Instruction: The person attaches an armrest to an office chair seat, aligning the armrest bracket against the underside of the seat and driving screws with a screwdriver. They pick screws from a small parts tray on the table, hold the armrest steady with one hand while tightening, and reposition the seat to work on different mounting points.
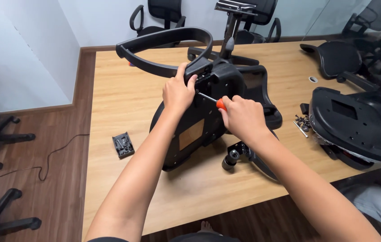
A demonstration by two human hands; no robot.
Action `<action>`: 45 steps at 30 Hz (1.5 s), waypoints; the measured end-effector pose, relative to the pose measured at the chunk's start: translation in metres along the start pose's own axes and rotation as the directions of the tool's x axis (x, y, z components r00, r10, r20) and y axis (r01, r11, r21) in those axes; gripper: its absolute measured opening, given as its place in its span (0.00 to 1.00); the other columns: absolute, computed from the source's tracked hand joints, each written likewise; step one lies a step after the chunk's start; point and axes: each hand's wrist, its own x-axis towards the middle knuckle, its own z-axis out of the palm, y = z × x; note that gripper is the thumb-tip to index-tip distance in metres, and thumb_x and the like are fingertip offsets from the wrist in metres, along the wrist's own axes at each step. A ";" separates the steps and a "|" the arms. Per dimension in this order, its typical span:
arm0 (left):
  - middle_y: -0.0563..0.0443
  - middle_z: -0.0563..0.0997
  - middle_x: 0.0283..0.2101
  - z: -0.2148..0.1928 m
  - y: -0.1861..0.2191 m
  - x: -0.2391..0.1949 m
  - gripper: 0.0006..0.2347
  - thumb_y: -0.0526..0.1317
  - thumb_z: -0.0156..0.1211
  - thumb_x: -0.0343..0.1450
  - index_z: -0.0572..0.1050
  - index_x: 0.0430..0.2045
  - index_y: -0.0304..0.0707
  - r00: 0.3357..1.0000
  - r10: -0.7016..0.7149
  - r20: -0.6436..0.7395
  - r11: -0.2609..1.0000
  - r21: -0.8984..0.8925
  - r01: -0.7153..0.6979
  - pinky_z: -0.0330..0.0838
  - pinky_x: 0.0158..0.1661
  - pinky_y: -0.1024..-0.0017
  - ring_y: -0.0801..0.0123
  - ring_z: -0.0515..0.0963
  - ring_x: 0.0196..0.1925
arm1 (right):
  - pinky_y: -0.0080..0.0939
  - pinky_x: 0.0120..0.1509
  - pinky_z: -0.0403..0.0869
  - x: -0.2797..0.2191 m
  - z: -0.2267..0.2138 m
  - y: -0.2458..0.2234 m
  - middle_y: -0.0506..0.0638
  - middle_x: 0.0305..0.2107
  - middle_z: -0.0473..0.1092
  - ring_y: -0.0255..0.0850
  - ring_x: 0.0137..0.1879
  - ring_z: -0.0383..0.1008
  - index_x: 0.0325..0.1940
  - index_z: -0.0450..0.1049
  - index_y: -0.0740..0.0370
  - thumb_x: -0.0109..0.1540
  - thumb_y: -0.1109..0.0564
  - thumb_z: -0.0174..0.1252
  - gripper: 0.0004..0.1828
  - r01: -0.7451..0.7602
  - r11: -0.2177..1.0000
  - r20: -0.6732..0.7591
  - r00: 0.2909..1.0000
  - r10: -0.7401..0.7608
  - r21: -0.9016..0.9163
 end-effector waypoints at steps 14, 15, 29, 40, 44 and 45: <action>0.35 0.82 0.30 0.000 0.008 -0.003 0.21 0.51 0.60 0.72 0.69 0.60 0.57 1.000 -0.003 0.003 1.000 0.026 0.003 0.76 0.39 0.49 0.40 0.83 0.37 | 0.49 0.30 0.74 0.001 0.009 0.001 0.52 0.27 0.72 0.49 0.30 0.78 0.44 0.75 0.58 0.60 0.50 0.63 0.12 0.091 0.992 -0.107 0.989 -0.100 -0.088; 0.35 0.82 0.29 0.001 0.007 -0.002 0.21 0.51 0.60 0.72 0.69 0.60 0.57 1.000 0.001 -0.005 1.000 0.031 -0.001 0.76 0.39 0.49 0.40 0.83 0.37 | 0.49 0.29 0.74 0.002 0.009 0.001 0.52 0.26 0.72 0.49 0.30 0.78 0.45 0.75 0.58 0.60 0.51 0.63 0.13 0.104 0.988 -0.112 0.987 -0.117 -0.117; 0.35 0.81 0.29 0.004 0.009 -0.005 0.22 0.52 0.60 0.72 0.69 0.61 0.55 0.999 0.017 -0.029 0.999 0.047 -0.015 0.76 0.38 0.49 0.40 0.83 0.35 | 0.56 0.41 0.77 0.020 -0.006 0.017 0.59 0.26 0.77 0.60 0.35 0.78 0.39 0.82 0.53 0.59 0.45 0.63 0.12 -0.096 0.978 0.167 0.984 0.066 0.183; 0.35 0.81 0.30 0.000 0.002 -0.006 0.22 0.53 0.60 0.72 0.70 0.61 0.56 0.999 -0.035 -0.018 0.997 0.073 0.037 0.77 0.38 0.49 0.41 0.83 0.36 | 0.54 0.28 0.73 -0.031 0.041 0.023 0.54 0.25 0.74 0.56 0.28 0.77 0.43 0.76 0.51 0.62 0.45 0.60 0.12 -0.067 0.996 0.071 0.996 0.062 0.067; 0.35 0.82 0.30 0.000 -0.001 -0.002 0.22 0.53 0.59 0.72 0.69 0.61 0.56 0.999 -0.021 -0.032 0.997 0.069 0.023 0.77 0.38 0.50 0.41 0.83 0.36 | 0.54 0.27 0.72 -0.029 0.052 0.024 0.53 0.25 0.73 0.55 0.28 0.76 0.44 0.75 0.53 0.63 0.45 0.60 0.12 -0.060 0.998 0.019 0.998 0.059 0.036; 0.35 0.82 0.30 0.000 -0.001 -0.002 0.22 0.53 0.60 0.72 0.69 0.61 0.55 0.999 -0.018 -0.038 0.998 0.066 0.021 0.77 0.37 0.50 0.42 0.83 0.36 | 0.53 0.27 0.72 -0.028 0.052 0.024 0.53 0.25 0.73 0.55 0.28 0.76 0.44 0.75 0.54 0.63 0.45 0.60 0.13 -0.063 0.998 0.022 0.998 0.062 0.020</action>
